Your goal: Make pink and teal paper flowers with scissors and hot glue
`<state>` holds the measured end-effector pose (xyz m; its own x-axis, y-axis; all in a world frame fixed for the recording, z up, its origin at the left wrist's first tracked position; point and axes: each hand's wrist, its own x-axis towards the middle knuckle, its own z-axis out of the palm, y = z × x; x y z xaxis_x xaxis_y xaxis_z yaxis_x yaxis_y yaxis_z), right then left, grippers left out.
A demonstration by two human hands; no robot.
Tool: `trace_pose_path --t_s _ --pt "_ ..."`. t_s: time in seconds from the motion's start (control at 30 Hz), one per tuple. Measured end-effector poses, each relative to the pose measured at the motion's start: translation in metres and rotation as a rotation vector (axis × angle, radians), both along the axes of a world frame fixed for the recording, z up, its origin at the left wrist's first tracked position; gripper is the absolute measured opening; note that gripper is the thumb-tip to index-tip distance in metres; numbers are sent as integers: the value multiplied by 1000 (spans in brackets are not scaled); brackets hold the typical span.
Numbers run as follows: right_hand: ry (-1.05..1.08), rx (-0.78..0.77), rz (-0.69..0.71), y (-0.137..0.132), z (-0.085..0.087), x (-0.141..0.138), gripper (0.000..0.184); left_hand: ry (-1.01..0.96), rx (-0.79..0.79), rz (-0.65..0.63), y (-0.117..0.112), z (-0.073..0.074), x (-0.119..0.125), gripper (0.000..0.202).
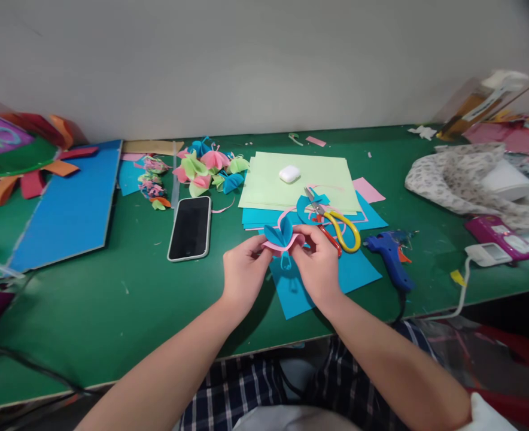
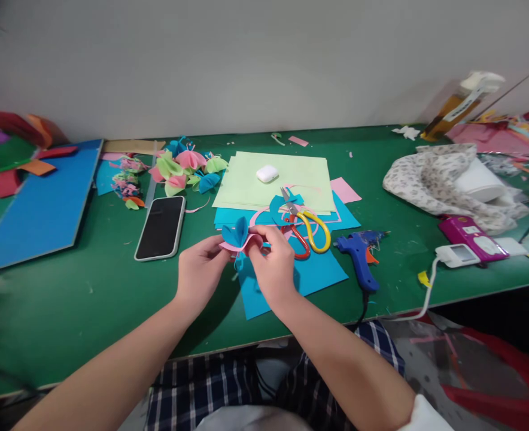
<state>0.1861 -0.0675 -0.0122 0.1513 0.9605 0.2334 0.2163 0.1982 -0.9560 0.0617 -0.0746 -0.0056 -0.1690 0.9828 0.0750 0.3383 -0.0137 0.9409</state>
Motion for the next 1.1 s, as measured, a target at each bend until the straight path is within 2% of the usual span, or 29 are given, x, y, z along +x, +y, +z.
trace_pose_path --t_s 0.5,0.57,0.63,0.73,0.8,0.93,1.0,1.1 --pt "-181 134 5 -3 2 -3 14 -135 -31 -70 1 -7 4 9" --pt "-155 101 14 0 3 0 15 -153 -54 -70 1 -6 4 17" --pt "-101 15 48 6 3 6 16 -176 -41 -60 1 -6 3 34" --pt "-49 -143 187 18 4 20 20 -185 119 -77 2 -4 -6 47" --pt "-69 -188 291 25 6 30 21 -114 254 -84 4 -1 -14 41" --pt "-181 -215 494 32 9 45 25 239 413 -122 5 6 -28 18" --pt "-261 -218 583 32 9 48 26 382 450 -216 0 7 -32 15" --pt "-376 -189 659 30 6 47 29 486 402 -326 -10 1 -34 17"
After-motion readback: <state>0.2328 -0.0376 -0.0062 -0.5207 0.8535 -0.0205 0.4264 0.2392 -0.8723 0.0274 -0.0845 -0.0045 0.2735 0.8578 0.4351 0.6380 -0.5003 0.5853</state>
